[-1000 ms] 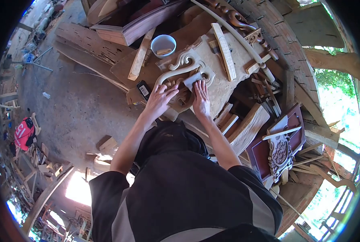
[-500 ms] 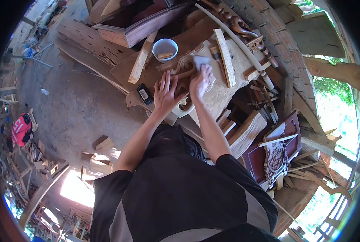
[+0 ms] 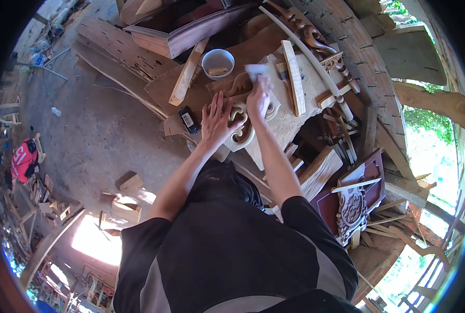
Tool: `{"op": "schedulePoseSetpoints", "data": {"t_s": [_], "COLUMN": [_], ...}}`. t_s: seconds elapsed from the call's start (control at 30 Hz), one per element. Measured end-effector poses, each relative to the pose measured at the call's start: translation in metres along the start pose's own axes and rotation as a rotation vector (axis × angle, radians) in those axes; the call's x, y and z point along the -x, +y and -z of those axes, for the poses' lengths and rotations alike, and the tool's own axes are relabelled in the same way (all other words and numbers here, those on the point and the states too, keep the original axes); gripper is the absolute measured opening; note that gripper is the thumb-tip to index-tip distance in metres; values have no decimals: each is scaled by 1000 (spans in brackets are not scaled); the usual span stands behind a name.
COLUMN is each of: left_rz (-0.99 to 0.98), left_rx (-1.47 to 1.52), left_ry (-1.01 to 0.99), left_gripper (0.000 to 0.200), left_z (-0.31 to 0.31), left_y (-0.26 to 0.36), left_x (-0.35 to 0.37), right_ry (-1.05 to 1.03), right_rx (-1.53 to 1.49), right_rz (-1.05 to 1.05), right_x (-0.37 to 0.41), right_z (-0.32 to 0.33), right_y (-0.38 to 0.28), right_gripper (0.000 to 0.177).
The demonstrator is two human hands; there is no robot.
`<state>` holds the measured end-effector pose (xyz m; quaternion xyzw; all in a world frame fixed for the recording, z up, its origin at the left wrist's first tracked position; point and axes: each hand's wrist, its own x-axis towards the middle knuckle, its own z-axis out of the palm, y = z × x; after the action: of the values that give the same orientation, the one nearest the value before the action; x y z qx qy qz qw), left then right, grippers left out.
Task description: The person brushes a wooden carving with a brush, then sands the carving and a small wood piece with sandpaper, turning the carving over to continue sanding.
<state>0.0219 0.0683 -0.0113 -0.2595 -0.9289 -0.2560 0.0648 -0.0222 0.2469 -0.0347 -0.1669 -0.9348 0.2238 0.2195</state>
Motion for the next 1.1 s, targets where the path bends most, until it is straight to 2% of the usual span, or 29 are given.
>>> {"op": "schedulePoseSetpoints", "data": {"t_s": [0.03, 0.07, 0.13, 0.17, 0.2, 0.27, 0.33, 0.37, 0.4, 0.47, 0.5, 0.53, 0.6, 0.63, 0.67, 0.7, 0.73, 0.77, 0.8, 0.83, 0.87, 0.93, 1.0, 1.07, 1.1], "left_rz": [0, 1, -3, 5, 15, 10, 10, 28, 22, -57, -57, -60, 130, 90, 95, 220, 345, 285, 289, 473, 652, 673, 637, 658, 689], "left_rx": [-1, -1, -16, -47, -81, -102, -137, -144, -137, -114, -66, -75, 160, 1, 5, 115, 222, 197, 190, 478, 768, 883, 1088, 1066, 1104], "left_ry": [4, 8, -5, 3, 9, 44, 38, -3, -3, 73, 135, 135, 109, 247, 244, 215, 187, 179, 176, -23, -231, -228, -314, -316, -301], "left_gripper": [88, 88, 87, 87, 87, 85, 85, 79, 79, 68, 55, 55, 47, 38, 38, 34, 31, 31, 31, 37, 43, 42, 40, 40, 39], "left_z": [0, 0, -3, -4, -4, -4, -1, 1, -1, -6, 2, 7, 16, 21, 23, 22, 20, -2, 7, 22, 33, 23, 13, 13, 12], "left_y": [1, 2, 4, 4, 4, 7, 11, 12, 9, -1, 0, -5, -12, -17, -21, -28, -37, -57, -56, -51, -46, -52, -51, -46, -46], "left_x": [0, 0, 4, 2, 1, 0, -1, -1, 0, 1, 0, -1, -1, 2, 7, 13, 21, 32, 32, 26, 24, 22, 27, 30, 30], "right_ry": [-56, -57, -27, 129, 211, 175, -39, -154, -150, 139, 134, 99, -233, -199, -168, -35, -44, -92, -137, -278, -280, -97, 59, -68, -143], "right_rx": [-34, -28, -79, -43, 55, 28, 12, -115, -108, -102, 61, -60, -139, -57, 25, -56, -62, -96, -131, -183, -184, -125, 8, -50, -55], "right_rz": [285, 278, 7, -226, -326, -250, 301, 293, 289, -186, -123, 143, 357, 300, 246, 124, 130, 230, 328, 382, 379, 147, -146, 158, 387], "right_x": [3, 5, 12, 19, 23, 37, 56, 58, 58, 52, 54, 60, 76, 73, 71, 72, 75, 82, 88, 92, 93, 77, 74, 74, 81], "right_z": [5, 13, 35, 30, 27, 21, 31, 43, 46, 35, 29, 32, 57, 60, 60, 55, 50, 46, 48, 63, 61, 55, 27, 29, 28], "right_y": [6, 14, 26, 40, 35, 24, 18, 23, 31, 46, 39, 35, 35, 50, 62, 62, 55, 44, 35, 26, 31, 32, 16, -18, -26], "right_gripper": [47, 47, 42, 39, 40, 42, 43, 44, 44, 45, 47, 49, 55, 58, 62, 63, 63, 61, 59, 55, 55, 46, 46, 47, 51]}}
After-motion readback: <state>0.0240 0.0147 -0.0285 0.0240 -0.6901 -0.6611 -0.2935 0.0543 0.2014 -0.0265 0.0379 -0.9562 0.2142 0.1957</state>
